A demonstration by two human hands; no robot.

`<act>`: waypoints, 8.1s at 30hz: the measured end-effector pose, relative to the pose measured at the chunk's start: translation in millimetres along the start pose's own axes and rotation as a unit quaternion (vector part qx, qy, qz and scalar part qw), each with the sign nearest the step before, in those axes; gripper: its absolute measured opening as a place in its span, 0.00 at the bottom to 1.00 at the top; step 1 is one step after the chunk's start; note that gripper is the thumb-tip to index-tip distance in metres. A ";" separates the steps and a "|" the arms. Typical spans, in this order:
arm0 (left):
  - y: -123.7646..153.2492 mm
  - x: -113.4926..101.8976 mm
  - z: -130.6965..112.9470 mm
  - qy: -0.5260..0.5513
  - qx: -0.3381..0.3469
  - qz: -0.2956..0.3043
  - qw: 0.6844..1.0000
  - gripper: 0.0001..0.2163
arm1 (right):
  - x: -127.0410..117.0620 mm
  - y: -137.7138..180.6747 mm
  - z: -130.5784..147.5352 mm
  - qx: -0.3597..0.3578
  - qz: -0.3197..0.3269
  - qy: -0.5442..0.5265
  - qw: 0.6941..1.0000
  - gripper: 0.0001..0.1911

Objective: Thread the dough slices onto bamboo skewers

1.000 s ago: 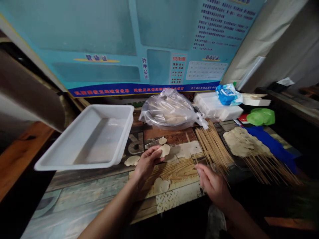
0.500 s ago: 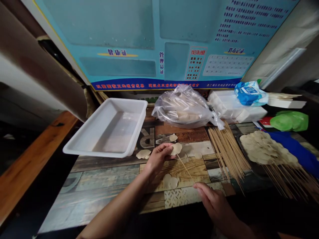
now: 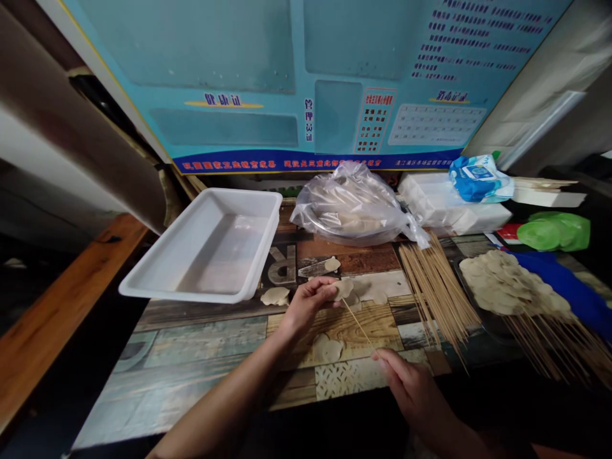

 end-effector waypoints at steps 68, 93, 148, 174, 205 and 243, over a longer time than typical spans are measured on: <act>-4.5 -3.8 4.3 0.035 -0.034 -0.052 0.997 0.11 | 3.5 13.4 -10.0 0.041 -0.012 -0.035 0.998 0.17; 7.0 13.5 10.4 0.138 -0.078 0.004 0.987 0.13 | 9.9 10.3 -16.6 0.041 -0.022 -0.022 0.999 0.17; 30.7 34.6 56.8 -0.104 -0.098 0.113 0.983 0.16 | 11.4 8.7 -21.1 0.024 -0.071 0.050 0.996 0.19; -3.7 12.8 6.5 -0.505 0.243 0.032 0.828 0.12 | -4.7 12.1 -19.7 0.026 -0.110 0.063 0.992 0.22; -0.1 2.9 -2.9 0.037 -0.019 -0.031 0.999 0.15 | 4.3 12.1 -11.5 -0.019 -0.057 0.077 0.995 0.18; 10.0 12.2 15.6 0.038 0.022 -0.024 0.999 0.16 | 0.1 8.8 -9.5 -0.057 -0.130 0.126 0.982 0.19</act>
Point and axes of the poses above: each hand's wrist, its own y-axis away from the middle knuckle, its own x-axis out of the palm, z = x × y, the point moved 5 cm from there along -y, towards the middle knuckle, and after that the axes turned 1 degree about y, right-handed, at the moved point
